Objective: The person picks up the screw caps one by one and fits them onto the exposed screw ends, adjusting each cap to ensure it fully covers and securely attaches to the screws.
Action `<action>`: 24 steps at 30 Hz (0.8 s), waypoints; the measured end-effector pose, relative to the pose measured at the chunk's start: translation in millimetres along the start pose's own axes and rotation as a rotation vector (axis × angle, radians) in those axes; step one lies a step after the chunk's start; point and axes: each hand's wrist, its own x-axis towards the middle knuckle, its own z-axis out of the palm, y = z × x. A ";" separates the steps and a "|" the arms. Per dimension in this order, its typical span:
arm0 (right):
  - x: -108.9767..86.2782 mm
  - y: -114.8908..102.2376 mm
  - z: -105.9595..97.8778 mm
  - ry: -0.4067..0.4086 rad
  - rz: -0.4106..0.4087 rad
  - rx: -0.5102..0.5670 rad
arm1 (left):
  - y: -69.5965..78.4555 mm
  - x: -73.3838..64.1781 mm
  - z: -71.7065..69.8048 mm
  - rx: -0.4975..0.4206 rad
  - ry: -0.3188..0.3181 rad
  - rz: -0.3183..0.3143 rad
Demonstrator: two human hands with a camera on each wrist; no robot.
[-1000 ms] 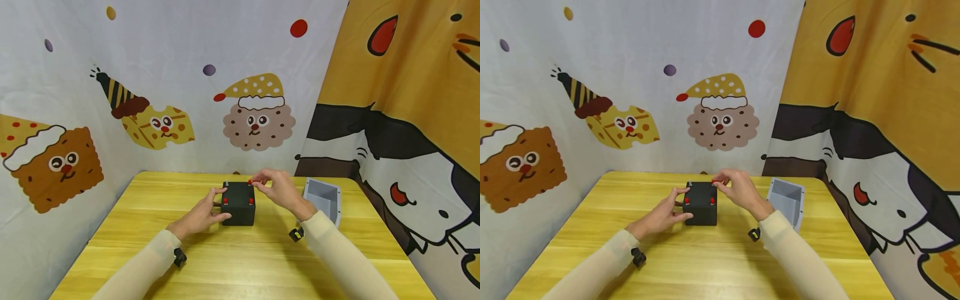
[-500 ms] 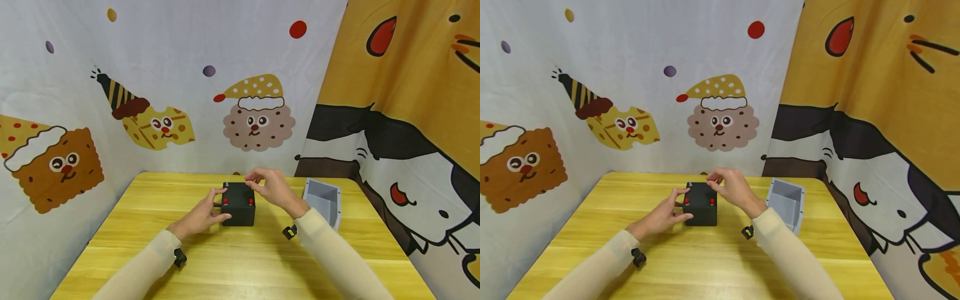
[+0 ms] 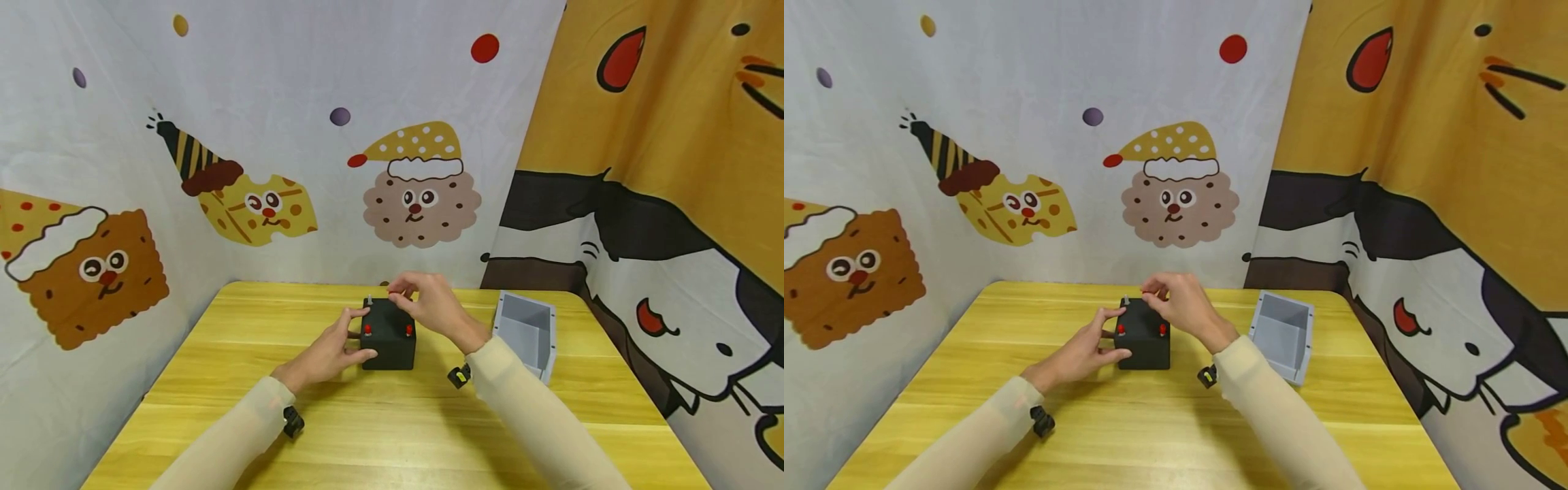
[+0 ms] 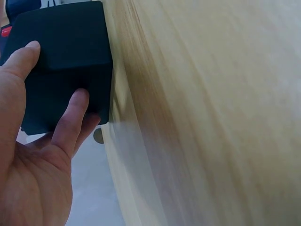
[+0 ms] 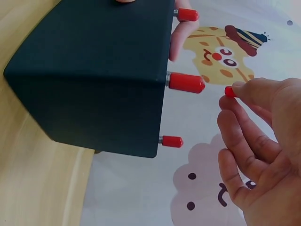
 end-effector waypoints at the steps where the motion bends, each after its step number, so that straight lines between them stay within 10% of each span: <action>1: 0.5 0.0 1.2 0.000 -0.004 -0.002 | -0.3 -0.3 0.2 -0.002 0.000 0.001; 24: 21.2 -6.3 17.6 -0.047 -0.009 -0.072 | -0.7 1.0 -1.0 -0.007 -0.001 0.017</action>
